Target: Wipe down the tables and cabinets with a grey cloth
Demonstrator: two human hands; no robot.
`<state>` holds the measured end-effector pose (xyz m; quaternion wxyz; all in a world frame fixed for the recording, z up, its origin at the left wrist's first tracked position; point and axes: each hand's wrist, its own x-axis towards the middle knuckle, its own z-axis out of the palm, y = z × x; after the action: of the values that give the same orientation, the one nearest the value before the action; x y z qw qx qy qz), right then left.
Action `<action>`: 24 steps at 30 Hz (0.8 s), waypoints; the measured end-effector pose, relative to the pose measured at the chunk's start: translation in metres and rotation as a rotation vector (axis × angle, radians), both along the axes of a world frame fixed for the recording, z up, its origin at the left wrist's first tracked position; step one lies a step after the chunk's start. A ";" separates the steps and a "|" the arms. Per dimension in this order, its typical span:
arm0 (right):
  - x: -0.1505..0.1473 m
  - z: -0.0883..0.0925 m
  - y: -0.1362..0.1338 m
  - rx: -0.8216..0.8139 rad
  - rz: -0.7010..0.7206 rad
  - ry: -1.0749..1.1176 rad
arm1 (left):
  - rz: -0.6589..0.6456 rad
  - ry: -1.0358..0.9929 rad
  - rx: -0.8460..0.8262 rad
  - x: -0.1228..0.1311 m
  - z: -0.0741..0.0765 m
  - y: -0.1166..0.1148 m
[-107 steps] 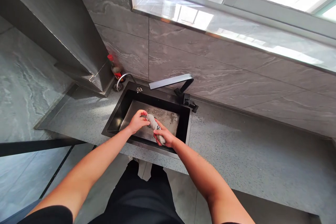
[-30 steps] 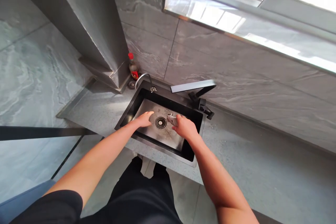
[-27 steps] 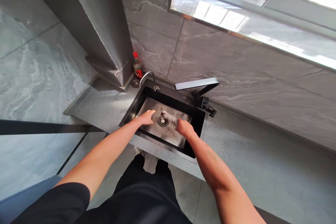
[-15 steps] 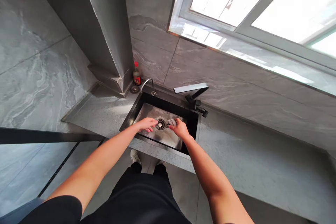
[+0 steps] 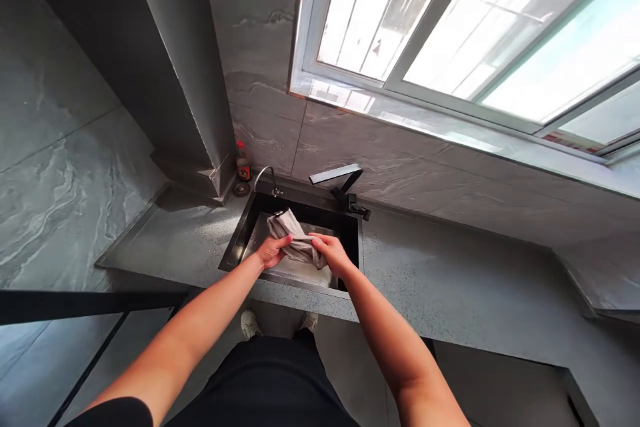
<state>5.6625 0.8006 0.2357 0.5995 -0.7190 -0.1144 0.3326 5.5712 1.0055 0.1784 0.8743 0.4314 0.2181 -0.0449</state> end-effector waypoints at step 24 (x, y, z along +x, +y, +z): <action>-0.002 0.262 0.015 0.473 -0.012 -0.377 | -0.341 -0.672 0.640 0.018 0.237 -0.054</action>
<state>5.6608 0.8159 0.4981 0.7203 -0.6093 -0.2937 0.1538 5.5894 0.9519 0.4158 0.7000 0.6985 -0.1468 0.0235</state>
